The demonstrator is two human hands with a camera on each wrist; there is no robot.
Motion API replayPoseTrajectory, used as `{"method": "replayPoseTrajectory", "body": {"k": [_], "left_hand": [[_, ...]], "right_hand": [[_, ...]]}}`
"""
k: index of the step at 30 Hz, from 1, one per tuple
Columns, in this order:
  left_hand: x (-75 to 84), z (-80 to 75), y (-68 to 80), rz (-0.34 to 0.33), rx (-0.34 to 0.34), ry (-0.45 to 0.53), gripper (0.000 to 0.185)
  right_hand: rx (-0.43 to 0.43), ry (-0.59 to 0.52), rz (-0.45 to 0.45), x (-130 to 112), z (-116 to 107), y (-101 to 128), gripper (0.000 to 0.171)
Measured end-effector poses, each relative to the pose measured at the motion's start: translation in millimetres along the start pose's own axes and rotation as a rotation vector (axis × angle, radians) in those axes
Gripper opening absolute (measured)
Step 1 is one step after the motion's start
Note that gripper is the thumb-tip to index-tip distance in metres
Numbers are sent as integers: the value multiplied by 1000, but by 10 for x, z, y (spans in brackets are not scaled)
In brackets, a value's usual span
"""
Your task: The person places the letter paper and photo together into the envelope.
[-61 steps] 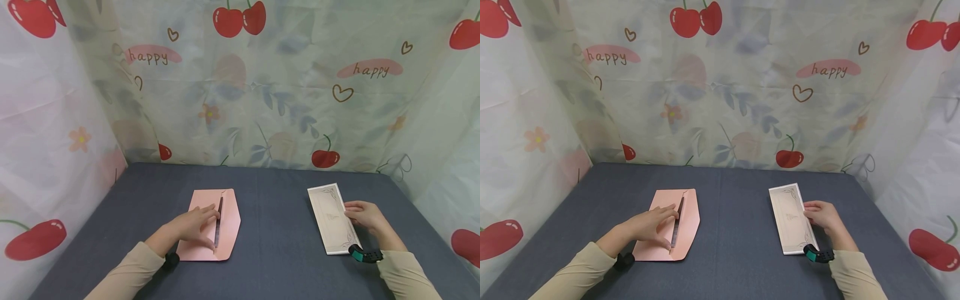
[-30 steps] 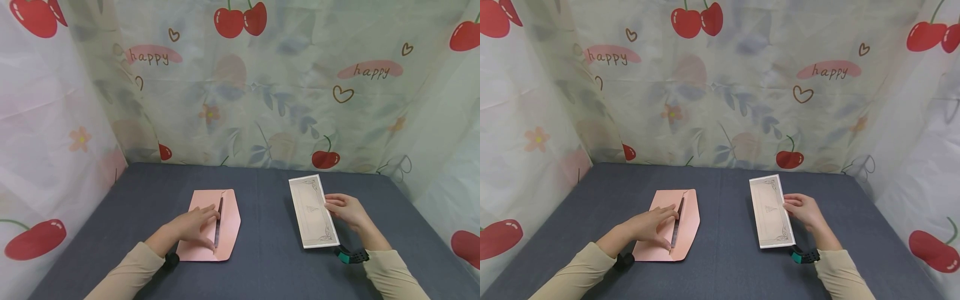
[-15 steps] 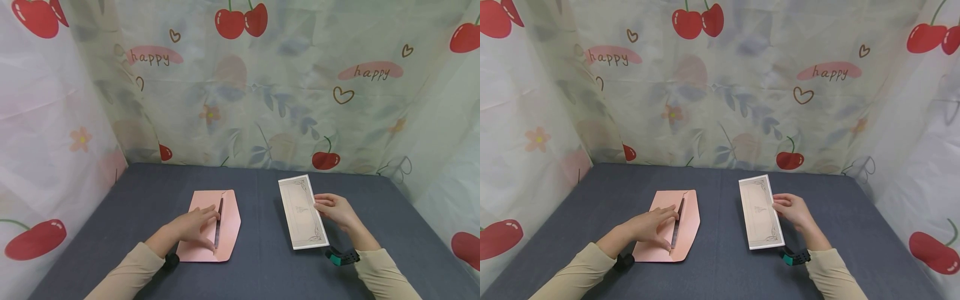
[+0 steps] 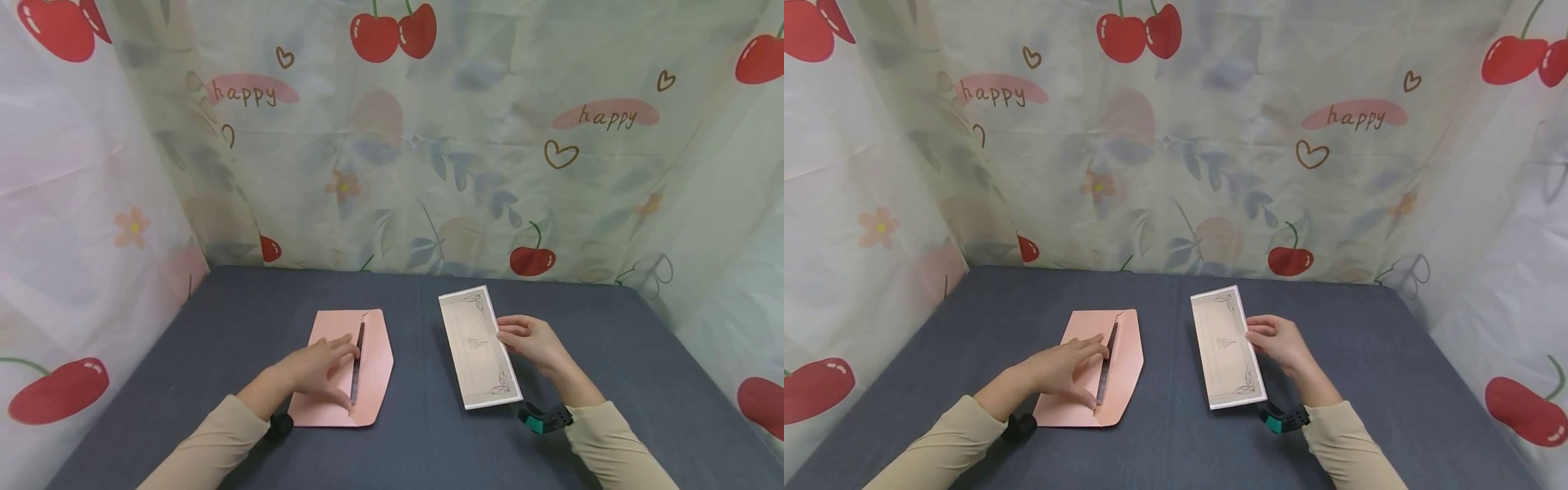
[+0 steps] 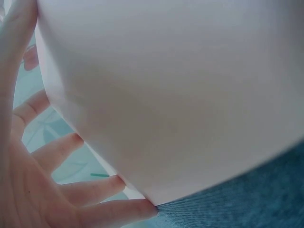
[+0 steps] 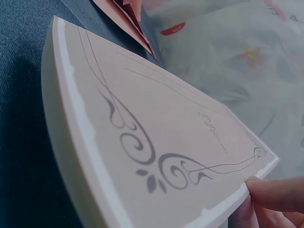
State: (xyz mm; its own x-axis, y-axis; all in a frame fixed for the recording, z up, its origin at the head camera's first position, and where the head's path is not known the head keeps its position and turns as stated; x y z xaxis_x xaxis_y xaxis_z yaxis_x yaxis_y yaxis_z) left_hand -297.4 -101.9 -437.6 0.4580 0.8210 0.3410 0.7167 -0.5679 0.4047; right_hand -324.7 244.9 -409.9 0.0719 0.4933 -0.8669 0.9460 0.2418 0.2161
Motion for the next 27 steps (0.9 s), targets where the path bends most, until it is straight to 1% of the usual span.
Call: {"method": "replayPoseTrajectory", "body": {"k": [14, 21, 27], "left_hand": [[-6, 5, -13, 7, 3, -5, 71], [-1, -2, -6, 9, 4, -4, 71], [2, 4, -4, 2, -3, -1, 70]], "right_hand": [[-38, -32, -19, -48, 195, -92, 40], [-45, -44, -4, -55, 308, -145, 37], [-62, -70, -11, -62, 416, -183, 36]]}}
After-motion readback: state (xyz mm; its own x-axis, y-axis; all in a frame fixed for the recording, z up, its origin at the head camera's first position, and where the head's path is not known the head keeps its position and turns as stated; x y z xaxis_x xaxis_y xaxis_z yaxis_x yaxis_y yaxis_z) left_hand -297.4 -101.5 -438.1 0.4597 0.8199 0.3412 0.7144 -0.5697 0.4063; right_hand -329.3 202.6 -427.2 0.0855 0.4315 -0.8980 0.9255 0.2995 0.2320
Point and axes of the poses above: each hand's wrist, its own y-axis away from the middle knuckle, its own z-axis out of the palm, x = y × z, the point moved 8 cm from there along -y, towards the middle knuckle, and after that the axes turned 15 degrees about -x, right-handed, at the moved point
